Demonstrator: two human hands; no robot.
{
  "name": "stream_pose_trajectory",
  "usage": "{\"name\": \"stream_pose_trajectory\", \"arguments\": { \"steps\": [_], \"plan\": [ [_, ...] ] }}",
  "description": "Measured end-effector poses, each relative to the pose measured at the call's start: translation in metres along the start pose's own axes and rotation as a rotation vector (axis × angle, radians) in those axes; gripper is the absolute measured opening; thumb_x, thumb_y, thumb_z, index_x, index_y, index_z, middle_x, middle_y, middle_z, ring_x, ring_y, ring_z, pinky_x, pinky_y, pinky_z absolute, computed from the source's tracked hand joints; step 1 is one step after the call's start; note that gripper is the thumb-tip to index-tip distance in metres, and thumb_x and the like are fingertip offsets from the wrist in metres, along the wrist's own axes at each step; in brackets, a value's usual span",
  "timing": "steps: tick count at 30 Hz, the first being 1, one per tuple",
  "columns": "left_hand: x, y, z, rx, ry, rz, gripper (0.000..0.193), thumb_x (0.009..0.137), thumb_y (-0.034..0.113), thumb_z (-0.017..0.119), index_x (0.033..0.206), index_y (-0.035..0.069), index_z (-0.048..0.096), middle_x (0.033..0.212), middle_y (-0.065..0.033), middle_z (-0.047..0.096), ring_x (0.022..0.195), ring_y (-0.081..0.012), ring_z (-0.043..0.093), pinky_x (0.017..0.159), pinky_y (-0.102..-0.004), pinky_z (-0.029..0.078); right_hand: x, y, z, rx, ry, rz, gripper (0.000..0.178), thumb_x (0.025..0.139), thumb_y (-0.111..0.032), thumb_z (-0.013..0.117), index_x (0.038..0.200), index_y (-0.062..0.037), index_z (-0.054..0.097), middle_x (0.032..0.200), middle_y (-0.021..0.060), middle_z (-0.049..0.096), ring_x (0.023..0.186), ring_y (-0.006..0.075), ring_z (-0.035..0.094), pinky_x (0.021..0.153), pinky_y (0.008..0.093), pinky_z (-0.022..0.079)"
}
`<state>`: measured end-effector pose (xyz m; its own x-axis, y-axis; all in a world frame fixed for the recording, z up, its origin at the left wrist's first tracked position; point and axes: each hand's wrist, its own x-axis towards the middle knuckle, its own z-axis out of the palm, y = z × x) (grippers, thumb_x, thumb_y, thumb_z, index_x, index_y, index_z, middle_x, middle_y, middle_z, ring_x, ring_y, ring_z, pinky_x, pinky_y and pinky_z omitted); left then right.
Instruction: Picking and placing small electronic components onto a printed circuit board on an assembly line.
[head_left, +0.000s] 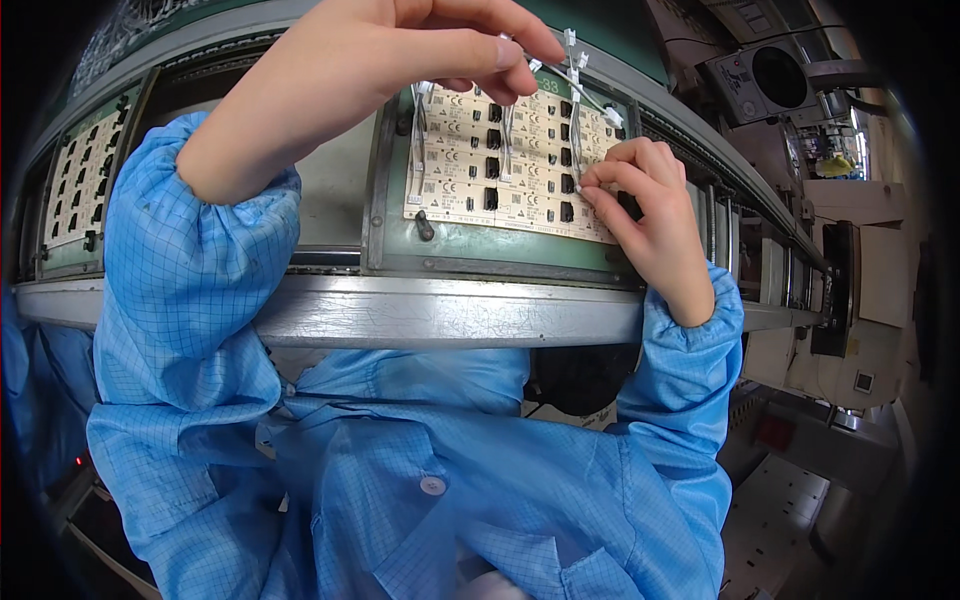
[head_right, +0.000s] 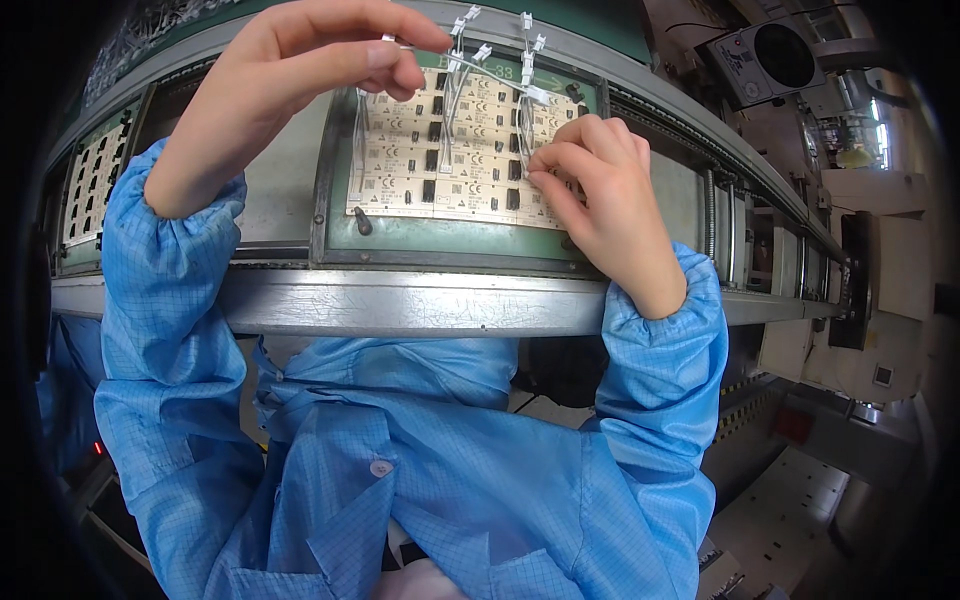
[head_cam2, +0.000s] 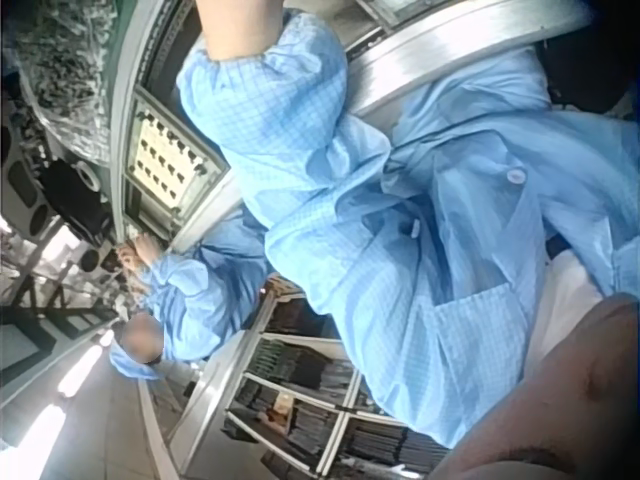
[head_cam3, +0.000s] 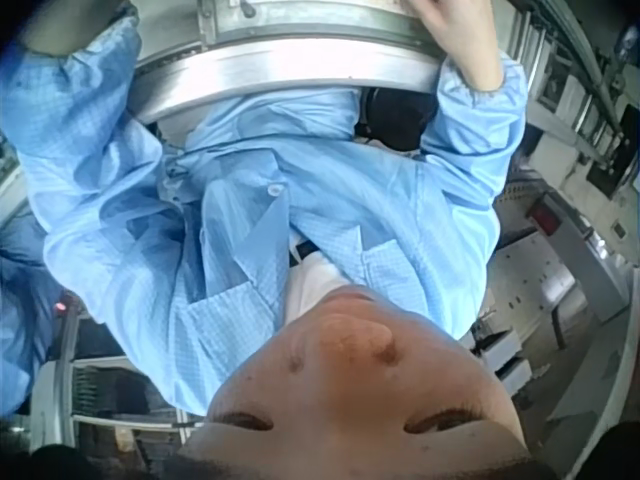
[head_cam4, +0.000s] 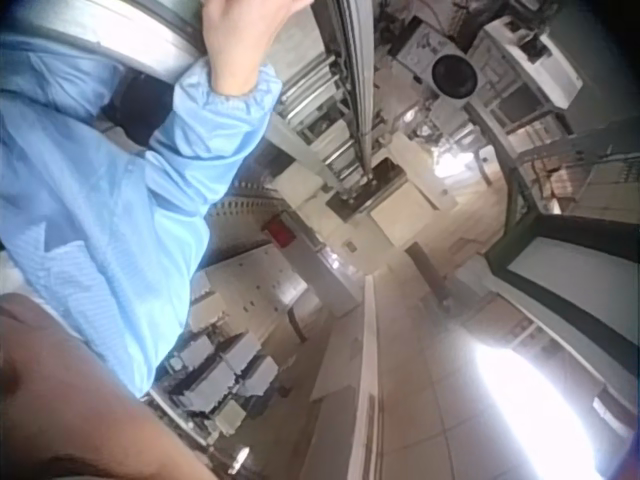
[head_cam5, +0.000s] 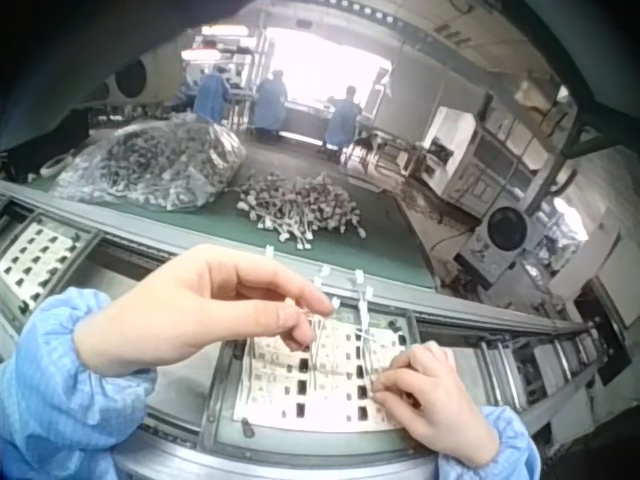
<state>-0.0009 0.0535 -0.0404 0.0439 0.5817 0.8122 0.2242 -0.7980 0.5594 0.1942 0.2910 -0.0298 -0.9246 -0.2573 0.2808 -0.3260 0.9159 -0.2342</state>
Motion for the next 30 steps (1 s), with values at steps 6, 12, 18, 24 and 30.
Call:
{"name": "stream_pose_trajectory", "arguments": {
  "steps": [6, 12, 18, 24, 30],
  "plan": [
    [0.022, 0.057, 0.034, -0.012, 0.482, -0.880, 0.026, 0.100, 0.007, 0.064, 0.123, -0.005, 0.069, 0.103, -0.0105, 0.074, 0.098, -0.0149, 0.068, 0.090, -0.0273, 0.054, -0.004, 0.003, -0.002, -0.021, -0.024, 0.011, 0.015, 0.084, -0.007, 0.075, 0.098, -0.0037, 0.071, 0.099, 0.0085, 0.060, 0.098, 0.0274, 0.056, 0.089, 0.0367, 0.042],
    [0.022, 0.057, 0.036, -0.001, 0.465, -0.900, 0.026, 0.100, 0.008, 0.063, 0.122, -0.006, 0.069, 0.103, -0.0107, 0.074, 0.098, -0.0152, 0.068, 0.091, -0.0275, 0.054, -0.007, 0.002, -0.002, -0.047, -0.023, 0.006, 0.015, 0.084, -0.004, 0.074, 0.098, -0.0029, 0.070, 0.102, 0.0095, 0.061, 0.099, 0.0290, 0.055, 0.089, 0.0370, 0.045],
    [0.010, 0.023, 0.021, -0.206, 0.107, -0.136, 0.026, 0.100, 0.007, 0.063, 0.122, -0.007, 0.069, 0.103, -0.0111, 0.074, 0.098, -0.0155, 0.068, 0.092, -0.0275, 0.054, -0.004, 0.001, -0.001, -0.030, -0.035, 0.004, 0.017, 0.083, -0.003, 0.075, 0.099, -0.0025, 0.069, 0.103, 0.0098, 0.060, 0.100, 0.0291, 0.055, 0.088, 0.0365, 0.046],
    [0.010, 0.016, 0.020, -0.272, 0.097, -0.109, 0.026, 0.100, 0.007, 0.063, 0.122, -0.007, 0.069, 0.103, -0.0115, 0.074, 0.097, -0.0158, 0.068, 0.092, -0.0283, 0.055, -0.006, 0.000, -0.003, -0.018, -0.043, 0.032, 0.017, 0.083, -0.002, 0.074, 0.098, -0.0019, 0.069, 0.103, 0.0104, 0.060, 0.099, 0.0289, 0.055, 0.088, 0.0369, 0.046],
    [0.008, 0.018, 0.021, -0.262, 0.110, -0.111, 0.026, 0.099, 0.007, 0.064, 0.121, -0.007, 0.069, 0.102, -0.0112, 0.074, 0.096, -0.0154, 0.068, 0.091, -0.0279, 0.055, -0.005, 0.000, -0.002, -0.069, -0.041, 0.008, 0.017, 0.083, -0.003, 0.075, 0.099, -0.0021, 0.069, 0.103, 0.0103, 0.061, 0.099, 0.0285, 0.056, 0.087, 0.0365, 0.047]
  ]
}}
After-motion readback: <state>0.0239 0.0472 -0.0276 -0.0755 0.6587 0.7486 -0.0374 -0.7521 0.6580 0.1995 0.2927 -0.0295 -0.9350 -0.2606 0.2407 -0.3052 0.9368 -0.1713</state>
